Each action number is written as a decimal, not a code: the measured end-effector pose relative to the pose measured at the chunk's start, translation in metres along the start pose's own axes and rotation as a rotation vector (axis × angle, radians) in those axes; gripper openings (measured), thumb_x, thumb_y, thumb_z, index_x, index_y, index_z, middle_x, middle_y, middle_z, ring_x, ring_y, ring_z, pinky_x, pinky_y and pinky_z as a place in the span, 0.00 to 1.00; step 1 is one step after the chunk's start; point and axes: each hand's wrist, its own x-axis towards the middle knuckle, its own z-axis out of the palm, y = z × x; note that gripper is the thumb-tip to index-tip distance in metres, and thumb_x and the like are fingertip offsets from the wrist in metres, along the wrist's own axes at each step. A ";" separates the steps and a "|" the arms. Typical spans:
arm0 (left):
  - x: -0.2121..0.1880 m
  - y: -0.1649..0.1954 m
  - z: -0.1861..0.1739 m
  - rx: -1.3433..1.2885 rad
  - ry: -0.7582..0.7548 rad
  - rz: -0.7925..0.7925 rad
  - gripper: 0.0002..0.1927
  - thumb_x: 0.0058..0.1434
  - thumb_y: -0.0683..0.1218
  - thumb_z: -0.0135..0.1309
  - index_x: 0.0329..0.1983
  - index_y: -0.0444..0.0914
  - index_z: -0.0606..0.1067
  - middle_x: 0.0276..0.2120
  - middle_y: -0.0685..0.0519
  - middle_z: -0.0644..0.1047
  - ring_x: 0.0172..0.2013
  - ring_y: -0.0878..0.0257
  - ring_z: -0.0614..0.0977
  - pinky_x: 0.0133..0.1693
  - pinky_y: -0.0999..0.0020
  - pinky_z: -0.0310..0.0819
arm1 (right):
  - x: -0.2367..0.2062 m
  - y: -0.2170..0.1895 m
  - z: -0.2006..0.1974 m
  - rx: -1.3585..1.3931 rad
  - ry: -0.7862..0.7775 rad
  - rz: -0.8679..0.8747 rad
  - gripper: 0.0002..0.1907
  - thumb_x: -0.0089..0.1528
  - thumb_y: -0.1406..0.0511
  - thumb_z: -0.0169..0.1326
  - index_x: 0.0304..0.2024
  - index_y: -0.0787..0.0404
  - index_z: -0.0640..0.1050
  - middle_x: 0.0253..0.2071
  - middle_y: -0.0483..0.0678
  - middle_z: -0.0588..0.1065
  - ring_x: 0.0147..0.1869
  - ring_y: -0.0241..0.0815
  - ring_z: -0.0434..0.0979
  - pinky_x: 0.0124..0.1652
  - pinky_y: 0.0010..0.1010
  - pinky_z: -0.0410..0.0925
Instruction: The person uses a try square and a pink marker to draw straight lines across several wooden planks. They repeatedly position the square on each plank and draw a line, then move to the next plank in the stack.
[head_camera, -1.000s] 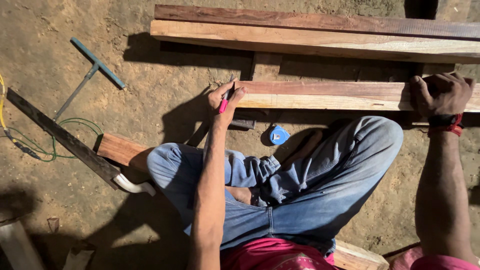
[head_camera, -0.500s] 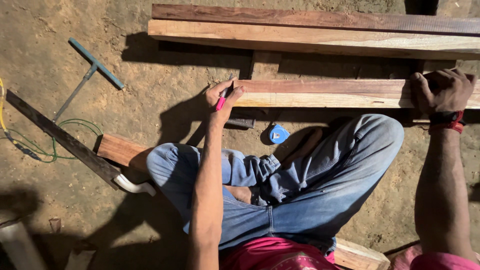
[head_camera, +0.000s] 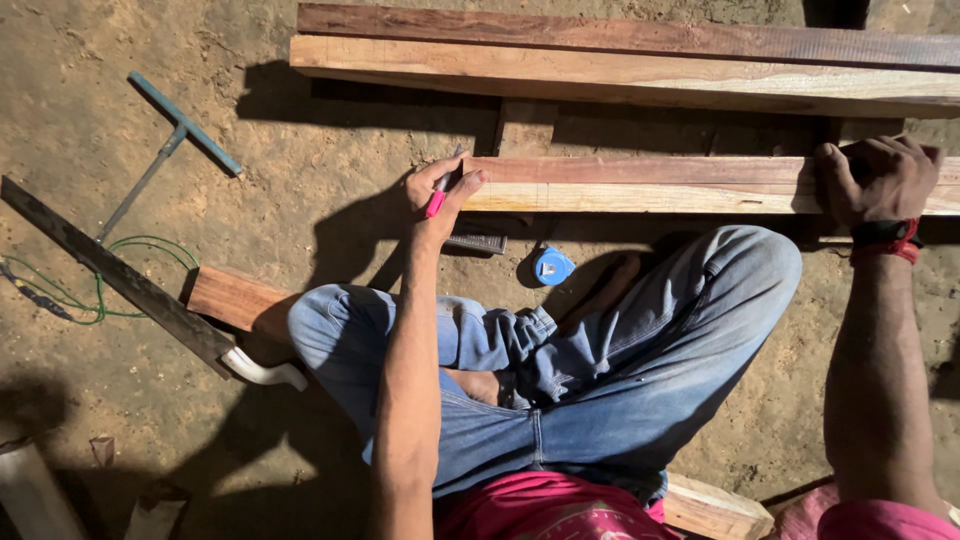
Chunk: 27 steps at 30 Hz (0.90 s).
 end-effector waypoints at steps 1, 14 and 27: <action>0.000 0.000 0.000 -0.025 -0.003 -0.001 0.24 0.56 0.46 0.71 0.52 0.29 0.80 0.42 0.47 0.84 0.42 0.66 0.84 0.48 0.72 0.79 | 0.000 0.000 0.000 0.018 -0.016 0.001 0.24 0.70 0.47 0.48 0.42 0.59 0.81 0.49 0.50 0.79 0.61 0.48 0.72 0.73 0.42 0.53; 0.001 -0.001 0.000 -0.028 -0.014 -0.026 0.25 0.56 0.47 0.71 0.52 0.28 0.80 0.40 0.47 0.84 0.40 0.66 0.84 0.47 0.73 0.79 | -0.002 0.003 0.000 0.089 -0.025 0.010 0.23 0.71 0.48 0.48 0.42 0.59 0.82 0.51 0.48 0.80 0.63 0.46 0.73 0.76 0.44 0.51; 0.001 0.001 0.000 0.042 0.002 0.023 0.25 0.55 0.49 0.72 0.52 0.30 0.81 0.44 0.44 0.84 0.44 0.62 0.85 0.49 0.70 0.79 | 0.000 0.002 -0.001 0.117 -0.001 0.015 0.26 0.71 0.46 0.47 0.51 0.58 0.80 0.58 0.53 0.77 0.69 0.49 0.69 0.79 0.45 0.47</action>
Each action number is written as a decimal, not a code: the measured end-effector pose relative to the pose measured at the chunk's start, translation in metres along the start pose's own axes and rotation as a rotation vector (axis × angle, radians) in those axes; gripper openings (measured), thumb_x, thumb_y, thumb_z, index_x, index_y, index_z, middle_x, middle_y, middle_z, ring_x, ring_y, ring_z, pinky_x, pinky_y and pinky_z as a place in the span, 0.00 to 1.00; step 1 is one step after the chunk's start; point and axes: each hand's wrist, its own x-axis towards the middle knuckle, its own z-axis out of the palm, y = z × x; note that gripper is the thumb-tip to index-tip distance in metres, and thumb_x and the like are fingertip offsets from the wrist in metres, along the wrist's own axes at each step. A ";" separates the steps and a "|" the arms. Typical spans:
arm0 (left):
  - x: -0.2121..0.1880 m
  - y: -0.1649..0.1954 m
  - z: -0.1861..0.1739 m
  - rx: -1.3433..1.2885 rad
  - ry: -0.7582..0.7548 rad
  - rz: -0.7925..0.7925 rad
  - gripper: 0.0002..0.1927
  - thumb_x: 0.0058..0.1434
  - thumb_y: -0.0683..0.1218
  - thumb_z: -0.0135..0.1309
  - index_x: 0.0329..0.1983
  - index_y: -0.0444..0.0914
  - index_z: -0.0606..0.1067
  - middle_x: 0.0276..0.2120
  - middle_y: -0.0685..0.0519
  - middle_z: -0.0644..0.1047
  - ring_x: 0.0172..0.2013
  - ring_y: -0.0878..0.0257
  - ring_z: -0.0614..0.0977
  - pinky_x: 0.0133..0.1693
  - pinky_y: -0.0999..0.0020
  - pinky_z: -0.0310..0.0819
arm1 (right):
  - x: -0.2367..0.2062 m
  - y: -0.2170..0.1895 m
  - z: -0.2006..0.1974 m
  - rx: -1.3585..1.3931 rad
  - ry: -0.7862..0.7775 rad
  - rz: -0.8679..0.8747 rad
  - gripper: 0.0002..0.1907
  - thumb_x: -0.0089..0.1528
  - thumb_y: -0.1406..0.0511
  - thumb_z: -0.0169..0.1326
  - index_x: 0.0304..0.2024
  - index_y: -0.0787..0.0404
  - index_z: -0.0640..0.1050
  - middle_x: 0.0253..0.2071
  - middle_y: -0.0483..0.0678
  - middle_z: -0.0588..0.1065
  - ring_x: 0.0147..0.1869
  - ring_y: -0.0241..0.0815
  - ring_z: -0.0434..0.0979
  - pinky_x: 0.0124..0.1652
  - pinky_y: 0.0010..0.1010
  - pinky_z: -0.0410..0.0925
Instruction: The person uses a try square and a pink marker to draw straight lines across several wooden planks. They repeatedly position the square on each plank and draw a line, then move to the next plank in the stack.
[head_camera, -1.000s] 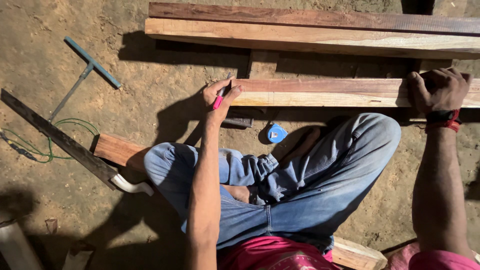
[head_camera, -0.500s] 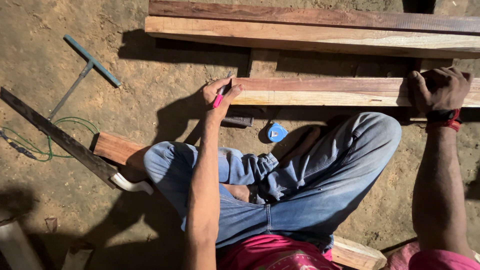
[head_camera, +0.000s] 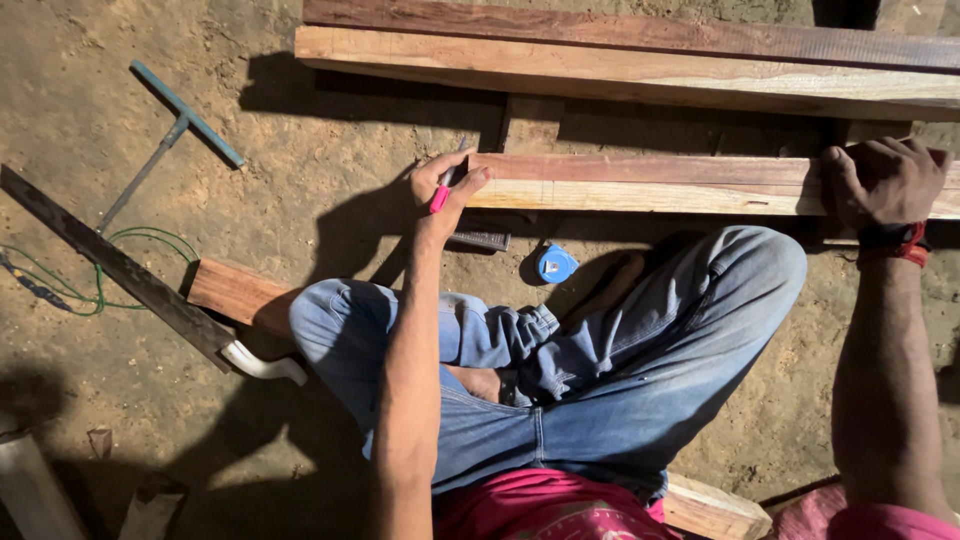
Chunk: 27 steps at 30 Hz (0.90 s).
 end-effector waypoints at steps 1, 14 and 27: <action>-0.001 0.001 0.001 0.003 0.011 -0.014 0.26 0.54 0.49 0.72 0.52 0.30 0.81 0.44 0.43 0.84 0.44 0.61 0.85 0.49 0.70 0.79 | 0.000 0.000 0.000 0.010 -0.004 0.003 0.26 0.71 0.45 0.47 0.50 0.59 0.80 0.58 0.53 0.76 0.70 0.49 0.68 0.79 0.46 0.47; -0.002 0.004 0.000 0.000 -0.007 -0.038 0.24 0.57 0.47 0.71 0.53 0.29 0.80 0.42 0.46 0.84 0.43 0.65 0.84 0.49 0.71 0.78 | -0.003 -0.002 -0.002 0.007 0.009 -0.030 0.24 0.71 0.48 0.48 0.47 0.61 0.80 0.55 0.53 0.77 0.68 0.50 0.70 0.80 0.45 0.50; -0.003 0.016 0.002 0.222 0.153 0.157 0.22 0.61 0.46 0.67 0.54 0.30 0.79 0.47 0.44 0.83 0.48 0.60 0.84 0.51 0.69 0.80 | 0.000 -0.003 0.000 -0.051 0.107 -0.054 0.23 0.70 0.47 0.49 0.46 0.58 0.81 0.54 0.52 0.80 0.66 0.50 0.73 0.76 0.43 0.54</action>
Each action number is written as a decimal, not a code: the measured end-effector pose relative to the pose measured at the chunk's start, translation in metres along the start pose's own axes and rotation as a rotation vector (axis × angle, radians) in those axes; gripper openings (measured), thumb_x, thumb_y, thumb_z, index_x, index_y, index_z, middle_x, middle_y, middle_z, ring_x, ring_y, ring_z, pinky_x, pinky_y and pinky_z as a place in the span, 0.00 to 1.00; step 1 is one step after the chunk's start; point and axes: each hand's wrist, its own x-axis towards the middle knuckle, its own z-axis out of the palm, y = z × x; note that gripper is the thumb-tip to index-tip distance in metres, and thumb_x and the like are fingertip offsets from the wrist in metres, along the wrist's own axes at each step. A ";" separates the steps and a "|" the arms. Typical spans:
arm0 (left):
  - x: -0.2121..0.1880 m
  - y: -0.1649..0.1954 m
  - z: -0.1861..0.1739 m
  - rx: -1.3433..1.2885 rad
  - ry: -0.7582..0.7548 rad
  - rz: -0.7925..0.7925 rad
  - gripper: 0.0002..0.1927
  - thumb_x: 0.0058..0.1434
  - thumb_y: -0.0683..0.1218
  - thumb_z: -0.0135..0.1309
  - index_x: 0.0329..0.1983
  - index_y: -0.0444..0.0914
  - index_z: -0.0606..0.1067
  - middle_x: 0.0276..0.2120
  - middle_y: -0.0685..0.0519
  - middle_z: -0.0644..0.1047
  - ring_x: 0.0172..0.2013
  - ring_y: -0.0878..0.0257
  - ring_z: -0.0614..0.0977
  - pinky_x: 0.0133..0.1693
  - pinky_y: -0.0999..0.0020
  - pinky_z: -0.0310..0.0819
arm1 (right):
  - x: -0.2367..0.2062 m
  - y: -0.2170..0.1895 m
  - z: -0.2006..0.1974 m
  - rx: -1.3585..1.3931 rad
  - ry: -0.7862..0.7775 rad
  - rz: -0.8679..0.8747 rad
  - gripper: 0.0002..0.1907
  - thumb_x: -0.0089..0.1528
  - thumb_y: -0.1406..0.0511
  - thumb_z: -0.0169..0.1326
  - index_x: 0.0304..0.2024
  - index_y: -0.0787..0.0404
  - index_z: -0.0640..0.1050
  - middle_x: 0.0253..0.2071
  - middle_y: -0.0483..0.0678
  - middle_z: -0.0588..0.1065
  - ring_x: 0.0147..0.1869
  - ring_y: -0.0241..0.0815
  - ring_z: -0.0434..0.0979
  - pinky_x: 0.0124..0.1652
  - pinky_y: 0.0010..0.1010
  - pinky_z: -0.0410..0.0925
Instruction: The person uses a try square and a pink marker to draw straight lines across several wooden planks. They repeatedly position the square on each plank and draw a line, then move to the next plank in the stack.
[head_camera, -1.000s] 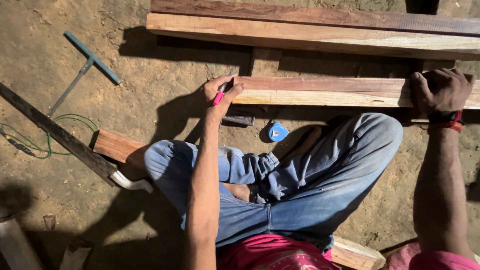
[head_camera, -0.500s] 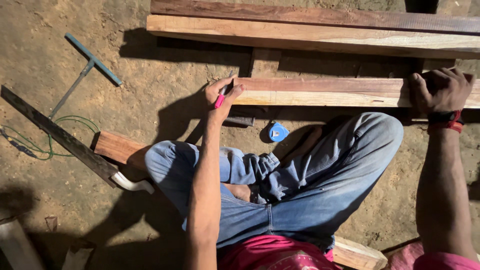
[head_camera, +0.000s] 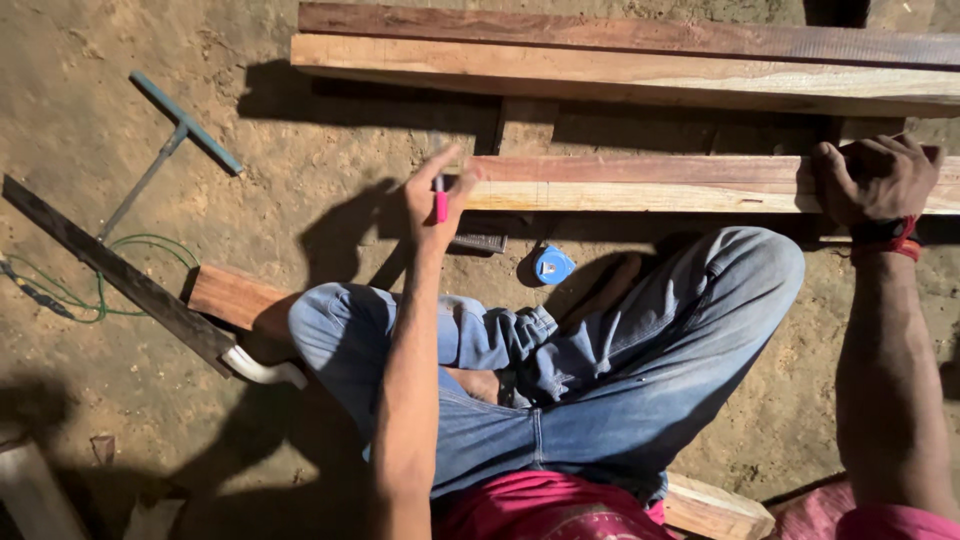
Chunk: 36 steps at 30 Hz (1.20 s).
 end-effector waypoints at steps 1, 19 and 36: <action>-0.004 0.005 -0.001 0.056 0.085 0.079 0.20 0.63 0.46 0.65 0.55 0.30 0.79 0.50 0.43 0.82 0.51 0.59 0.85 0.53 0.68 0.80 | -0.001 0.000 0.000 0.009 -0.011 -0.003 0.23 0.70 0.47 0.49 0.44 0.58 0.81 0.52 0.52 0.79 0.63 0.50 0.73 0.74 0.41 0.56; -0.013 0.038 -0.008 -0.083 -0.264 0.103 0.05 0.60 0.38 0.62 0.38 0.33 0.80 0.36 0.48 0.84 0.37 0.63 0.86 0.42 0.68 0.80 | -0.006 0.008 0.003 0.094 -0.128 -0.046 0.19 0.72 0.54 0.48 0.35 0.60 0.79 0.40 0.47 0.79 0.45 0.46 0.73 0.55 0.30 0.66; -0.013 0.029 -0.004 -0.099 -0.291 0.106 0.06 0.60 0.38 0.62 0.40 0.32 0.81 0.36 0.47 0.85 0.36 0.64 0.87 0.39 0.70 0.83 | -0.004 0.008 0.010 -0.126 -0.107 -0.054 0.22 0.73 0.50 0.47 0.40 0.57 0.83 0.41 0.44 0.81 0.51 0.40 0.78 0.64 0.25 0.67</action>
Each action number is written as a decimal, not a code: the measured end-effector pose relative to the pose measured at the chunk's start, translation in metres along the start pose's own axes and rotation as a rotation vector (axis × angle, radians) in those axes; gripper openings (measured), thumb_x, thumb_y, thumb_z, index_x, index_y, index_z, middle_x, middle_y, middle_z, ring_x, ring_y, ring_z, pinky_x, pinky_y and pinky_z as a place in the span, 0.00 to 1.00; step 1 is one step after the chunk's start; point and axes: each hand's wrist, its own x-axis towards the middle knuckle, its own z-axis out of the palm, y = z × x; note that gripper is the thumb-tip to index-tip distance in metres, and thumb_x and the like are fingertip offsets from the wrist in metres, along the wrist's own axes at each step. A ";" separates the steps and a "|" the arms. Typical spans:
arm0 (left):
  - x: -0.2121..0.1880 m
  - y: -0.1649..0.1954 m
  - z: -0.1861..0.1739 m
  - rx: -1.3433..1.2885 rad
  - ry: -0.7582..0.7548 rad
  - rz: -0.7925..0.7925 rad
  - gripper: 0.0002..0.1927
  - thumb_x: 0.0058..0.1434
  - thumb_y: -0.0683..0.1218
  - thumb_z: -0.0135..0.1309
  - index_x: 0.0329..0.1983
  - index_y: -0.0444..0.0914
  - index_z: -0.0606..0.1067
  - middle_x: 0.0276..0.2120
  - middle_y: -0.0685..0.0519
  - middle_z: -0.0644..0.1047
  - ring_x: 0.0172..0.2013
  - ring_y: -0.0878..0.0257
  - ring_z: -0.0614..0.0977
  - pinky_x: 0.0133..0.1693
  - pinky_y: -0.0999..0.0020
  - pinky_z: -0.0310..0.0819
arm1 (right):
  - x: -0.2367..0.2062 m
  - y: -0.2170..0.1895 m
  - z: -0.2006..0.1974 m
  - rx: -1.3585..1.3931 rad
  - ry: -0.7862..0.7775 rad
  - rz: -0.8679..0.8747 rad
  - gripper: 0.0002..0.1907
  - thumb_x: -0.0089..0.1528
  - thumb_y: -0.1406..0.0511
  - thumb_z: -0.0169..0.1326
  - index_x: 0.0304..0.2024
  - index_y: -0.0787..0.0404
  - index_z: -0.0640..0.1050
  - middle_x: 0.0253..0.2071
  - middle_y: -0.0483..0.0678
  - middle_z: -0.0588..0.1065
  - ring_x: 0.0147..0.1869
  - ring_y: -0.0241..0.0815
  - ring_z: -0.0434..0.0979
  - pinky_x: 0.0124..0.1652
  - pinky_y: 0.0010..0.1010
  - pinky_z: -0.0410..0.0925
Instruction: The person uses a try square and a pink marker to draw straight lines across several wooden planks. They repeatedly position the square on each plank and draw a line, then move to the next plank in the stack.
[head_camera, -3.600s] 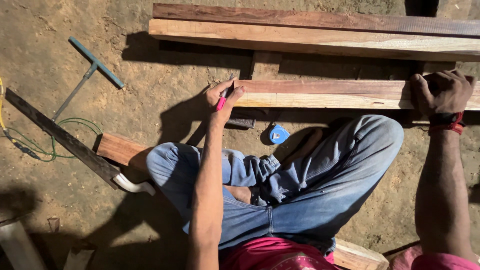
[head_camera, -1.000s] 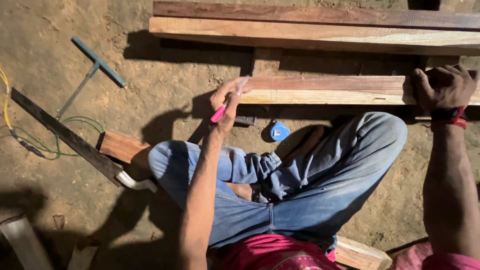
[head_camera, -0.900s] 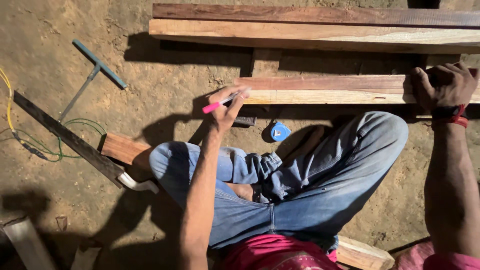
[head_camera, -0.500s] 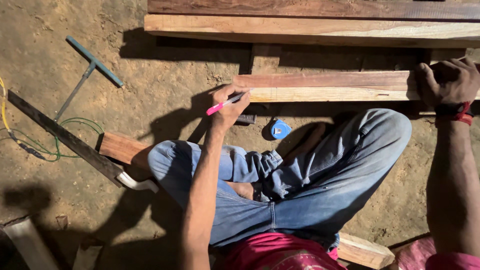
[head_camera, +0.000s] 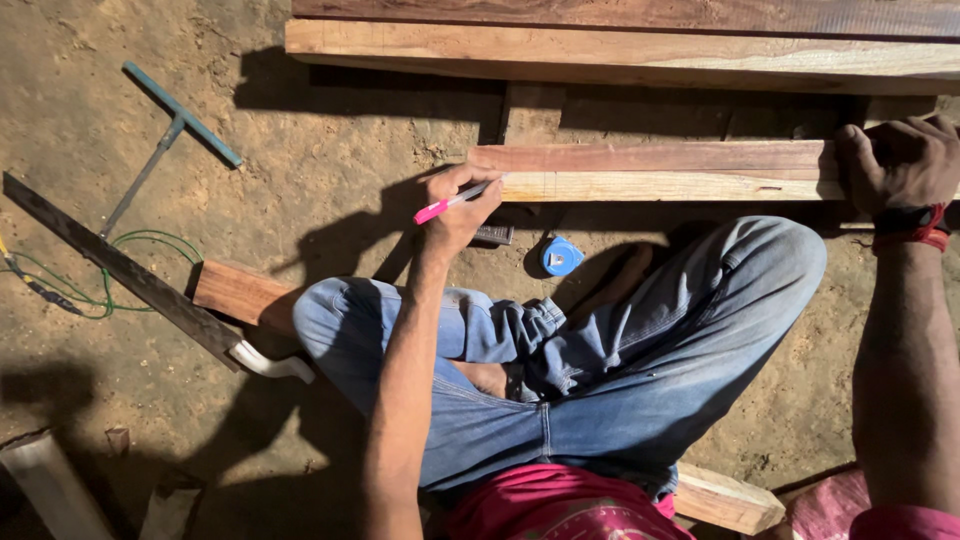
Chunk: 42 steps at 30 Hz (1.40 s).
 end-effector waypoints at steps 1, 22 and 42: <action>0.000 0.001 0.000 -0.003 -0.002 -0.008 0.06 0.60 0.38 0.62 0.40 0.32 0.81 0.36 0.48 0.85 0.36 0.64 0.87 0.39 0.71 0.83 | -0.001 0.000 0.000 -0.008 0.021 -0.006 0.21 0.72 0.50 0.48 0.40 0.57 0.83 0.41 0.44 0.81 0.52 0.40 0.78 0.64 0.25 0.67; 0.000 0.001 -0.002 -0.098 0.086 -0.050 0.07 0.63 0.40 0.62 0.42 0.30 0.82 0.35 0.48 0.84 0.36 0.64 0.82 0.41 0.70 0.78 | 0.002 -0.008 -0.011 0.272 0.004 0.059 0.21 0.73 0.51 0.61 0.32 0.57 0.84 0.30 0.47 0.78 0.39 0.48 0.75 0.56 0.41 0.64; 0.041 0.052 0.013 0.951 -0.335 0.239 0.49 0.35 0.51 0.76 0.64 0.43 0.73 0.58 0.51 0.77 0.58 0.52 0.75 0.62 0.53 0.60 | 0.028 -0.060 -0.026 0.291 -0.018 0.242 0.35 0.62 0.36 0.52 0.38 0.59 0.85 0.35 0.48 0.79 0.47 0.47 0.73 0.52 0.42 0.61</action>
